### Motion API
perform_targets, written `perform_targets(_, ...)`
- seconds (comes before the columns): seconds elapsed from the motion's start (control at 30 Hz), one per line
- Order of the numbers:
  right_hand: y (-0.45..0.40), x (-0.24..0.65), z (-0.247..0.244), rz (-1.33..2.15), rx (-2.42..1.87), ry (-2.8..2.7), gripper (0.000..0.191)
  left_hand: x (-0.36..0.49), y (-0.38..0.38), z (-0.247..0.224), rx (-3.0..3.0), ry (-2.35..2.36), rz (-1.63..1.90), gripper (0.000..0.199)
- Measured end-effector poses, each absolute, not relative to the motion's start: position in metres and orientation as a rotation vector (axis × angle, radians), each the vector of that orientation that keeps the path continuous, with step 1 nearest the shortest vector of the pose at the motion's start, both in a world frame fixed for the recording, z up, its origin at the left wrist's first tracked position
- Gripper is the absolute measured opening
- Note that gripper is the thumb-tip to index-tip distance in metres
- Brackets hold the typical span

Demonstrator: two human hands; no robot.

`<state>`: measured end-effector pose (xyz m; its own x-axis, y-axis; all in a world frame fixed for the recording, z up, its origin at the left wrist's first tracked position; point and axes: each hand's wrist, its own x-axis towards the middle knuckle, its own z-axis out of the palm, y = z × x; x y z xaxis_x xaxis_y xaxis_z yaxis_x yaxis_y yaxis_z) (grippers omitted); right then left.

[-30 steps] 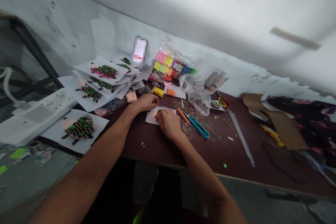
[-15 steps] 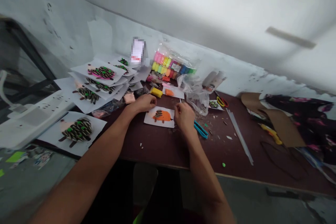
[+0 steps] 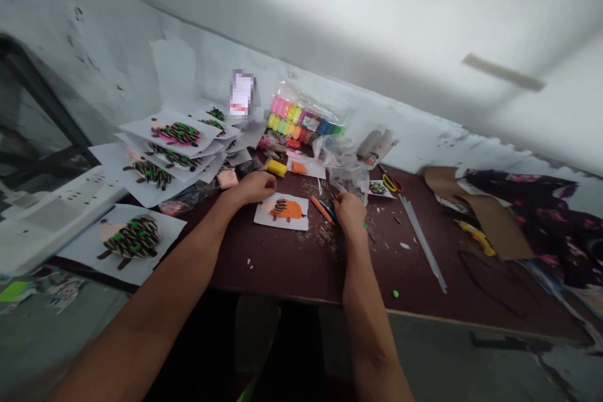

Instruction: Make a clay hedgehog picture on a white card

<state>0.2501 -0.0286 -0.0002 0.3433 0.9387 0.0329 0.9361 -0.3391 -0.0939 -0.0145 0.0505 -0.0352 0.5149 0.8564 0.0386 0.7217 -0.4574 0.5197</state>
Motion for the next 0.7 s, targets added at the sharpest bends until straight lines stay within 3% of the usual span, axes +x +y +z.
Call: perform_targets(0.7,-0.024,0.24,-0.002,0.095,-2.452,-1.773,0.028,-0.014,0.047,-0.031,2.307,1.324,0.401,0.017)
